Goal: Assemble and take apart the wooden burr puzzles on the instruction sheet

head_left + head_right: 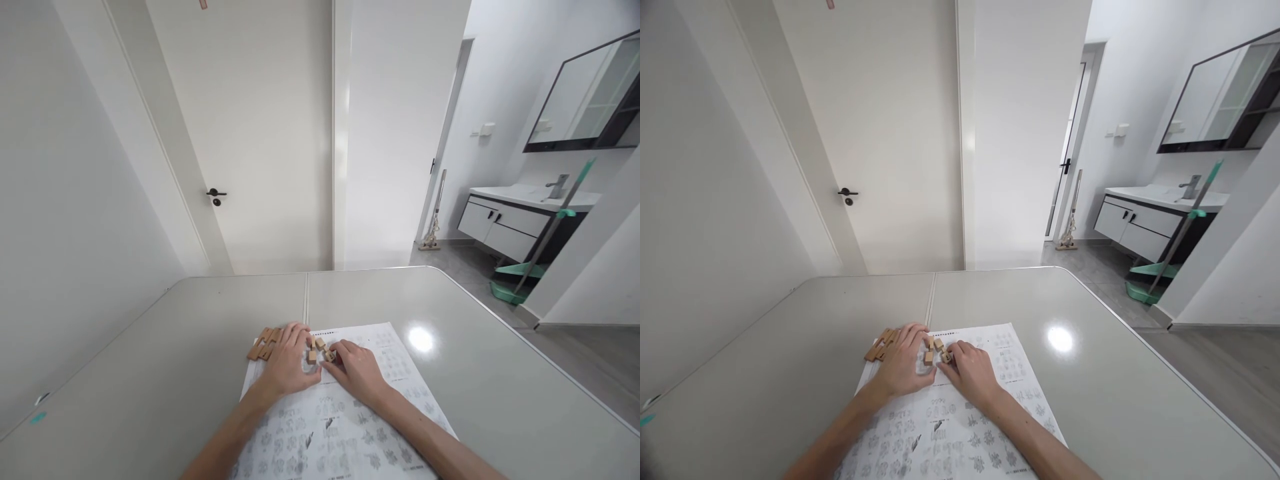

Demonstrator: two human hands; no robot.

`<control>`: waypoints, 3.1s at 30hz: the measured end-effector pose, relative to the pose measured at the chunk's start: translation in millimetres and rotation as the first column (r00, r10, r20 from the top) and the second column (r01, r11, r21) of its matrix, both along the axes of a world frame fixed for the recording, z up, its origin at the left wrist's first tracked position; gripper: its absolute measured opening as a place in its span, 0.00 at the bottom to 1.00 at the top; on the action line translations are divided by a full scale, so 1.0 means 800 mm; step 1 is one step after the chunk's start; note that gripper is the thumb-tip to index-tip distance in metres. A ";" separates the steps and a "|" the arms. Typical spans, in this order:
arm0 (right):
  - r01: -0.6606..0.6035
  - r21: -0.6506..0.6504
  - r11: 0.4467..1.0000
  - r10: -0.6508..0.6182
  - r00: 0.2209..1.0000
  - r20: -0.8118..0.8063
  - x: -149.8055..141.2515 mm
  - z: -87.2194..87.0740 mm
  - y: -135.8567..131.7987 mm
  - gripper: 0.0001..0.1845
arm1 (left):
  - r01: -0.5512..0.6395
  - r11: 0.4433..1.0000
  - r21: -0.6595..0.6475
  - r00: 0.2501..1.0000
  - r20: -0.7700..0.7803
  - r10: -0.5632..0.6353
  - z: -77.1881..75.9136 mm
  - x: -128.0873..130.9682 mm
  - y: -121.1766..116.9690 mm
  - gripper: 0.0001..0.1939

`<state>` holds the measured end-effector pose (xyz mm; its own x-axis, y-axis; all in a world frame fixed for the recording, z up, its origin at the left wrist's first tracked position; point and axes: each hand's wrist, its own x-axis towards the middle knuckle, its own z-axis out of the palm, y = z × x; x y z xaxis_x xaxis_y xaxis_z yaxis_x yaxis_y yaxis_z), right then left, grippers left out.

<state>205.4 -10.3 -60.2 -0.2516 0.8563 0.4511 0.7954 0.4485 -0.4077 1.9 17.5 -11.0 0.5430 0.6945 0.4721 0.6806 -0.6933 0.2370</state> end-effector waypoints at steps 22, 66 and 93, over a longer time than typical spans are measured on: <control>-0.158 -0.021 0.987 0.157 0.987 -0.046 0.002 0.006 -0.004 0.16 | 0.048 0.995 -0.083 0.998 -0.045 -0.052 -0.001 -0.003 0.004 0.20; -0.183 -0.052 0.982 0.177 0.978 -0.106 0.006 0.005 -0.004 0.13 | -0.282 0.959 0.016 0.956 0.088 0.279 -0.014 -0.156 0.081 0.13; -0.211 -0.076 0.974 0.197 0.966 -0.165 0.008 0.001 -0.001 0.11 | -0.576 0.811 -0.102 0.800 -0.272 0.534 0.020 -0.135 0.045 0.21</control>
